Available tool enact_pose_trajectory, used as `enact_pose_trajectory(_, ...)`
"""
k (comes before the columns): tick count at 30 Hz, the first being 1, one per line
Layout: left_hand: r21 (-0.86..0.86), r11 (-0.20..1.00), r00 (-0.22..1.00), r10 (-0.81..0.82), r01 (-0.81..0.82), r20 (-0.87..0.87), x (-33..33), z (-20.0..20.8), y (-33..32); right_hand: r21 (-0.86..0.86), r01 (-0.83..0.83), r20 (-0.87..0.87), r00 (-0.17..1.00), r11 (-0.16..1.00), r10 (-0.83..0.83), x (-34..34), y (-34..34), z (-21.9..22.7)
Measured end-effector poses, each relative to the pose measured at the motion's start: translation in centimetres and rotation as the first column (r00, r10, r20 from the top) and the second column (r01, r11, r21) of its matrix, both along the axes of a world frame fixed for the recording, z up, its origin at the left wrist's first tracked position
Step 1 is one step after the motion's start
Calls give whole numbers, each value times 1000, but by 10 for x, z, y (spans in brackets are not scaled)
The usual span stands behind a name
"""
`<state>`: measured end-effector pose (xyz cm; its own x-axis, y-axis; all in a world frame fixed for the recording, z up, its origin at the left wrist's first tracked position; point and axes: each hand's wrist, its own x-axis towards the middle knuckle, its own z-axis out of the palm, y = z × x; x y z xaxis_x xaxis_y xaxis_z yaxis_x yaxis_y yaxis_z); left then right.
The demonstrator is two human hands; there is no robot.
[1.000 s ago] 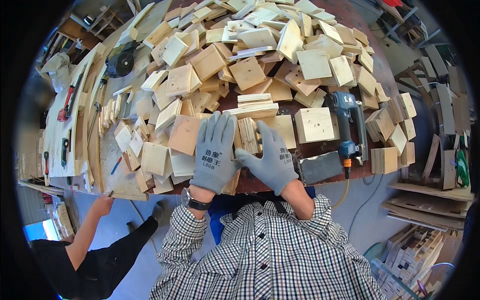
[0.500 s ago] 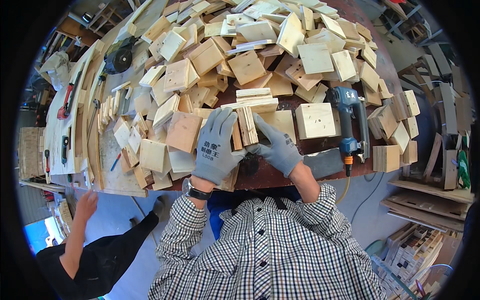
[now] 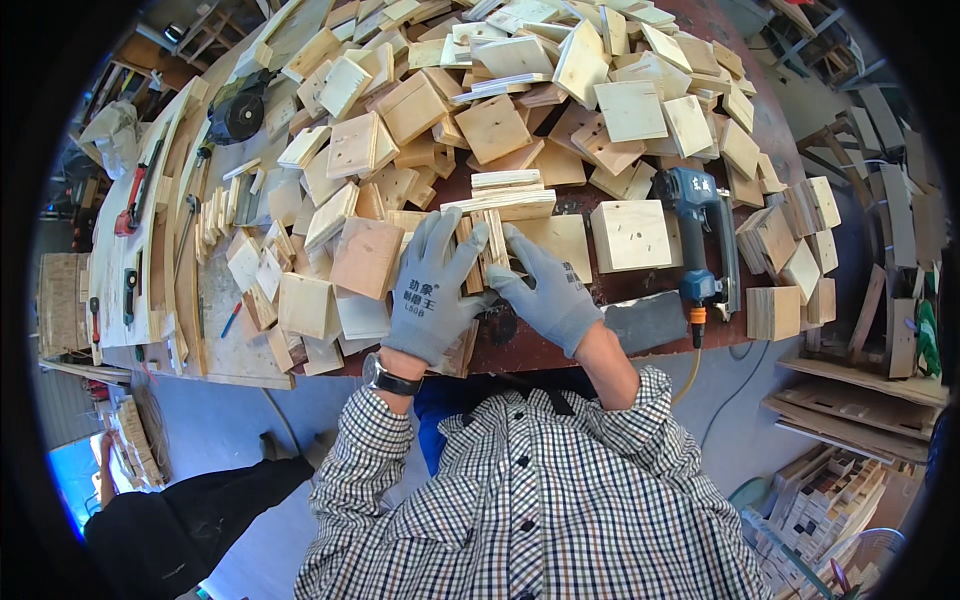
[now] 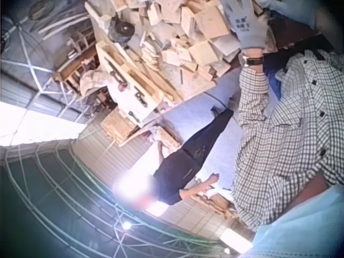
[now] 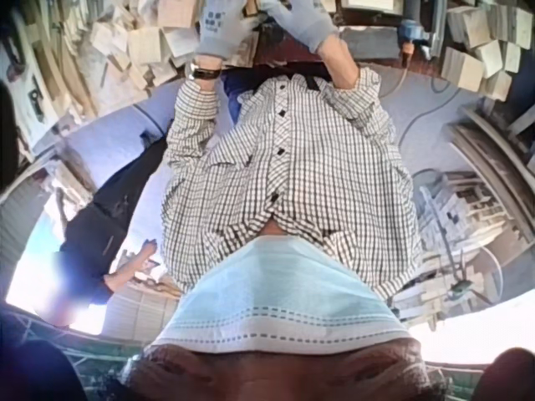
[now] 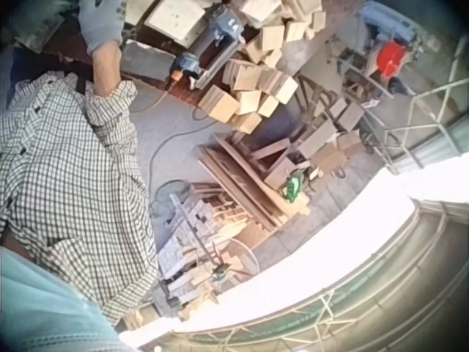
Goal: The person assembles small wooden boxes by hand, aligning pre-cut pieces and securing them with a pneumatic nail gun. They repeatedly pick up components, fit them together, and fasten joints, stacking completed units on the workbench.
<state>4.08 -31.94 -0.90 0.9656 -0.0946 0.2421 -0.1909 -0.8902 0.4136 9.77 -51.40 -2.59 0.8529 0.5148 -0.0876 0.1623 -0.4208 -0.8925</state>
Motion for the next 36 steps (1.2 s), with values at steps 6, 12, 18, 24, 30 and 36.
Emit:
enact_pose_trajectory(6, 28, 999, 999, -30, 28, 42, 1, -1, 3, -82, 26, -3, 1000, 996, -27, 1, -1, 24)
enact_pose_trajectory(12, -36, 999, 999, -25, 27, 29, 4, 7, -2, -203, 251, -70, 960, 946, -270, -44, -39, 55)
enact_pose_trajectory(18, -83, 996, 999, -36, 37, 15, 7, 8, 0, -112, 200, -240, 945, 973, -222, -87, -58, -7)
enact_pose_trajectory(24, -83, 996, 999, -38, 40, 33, 12, 5, 2, -531, 127, 127, 989, 837, -69, -81, -37, 4)
enact_pose_trajectory(30, -152, 987, 998, -54, 51, -20, 13, 10, 2, -649, 119, 225, 974, 752, 40, -34, -39, 36)
enact_pose_trajectory(36, -277, 961, 989, -62, 22, -135, 12, 9, 5, -348, 370, 550, 825, 862, -132, 101, 26, 56)
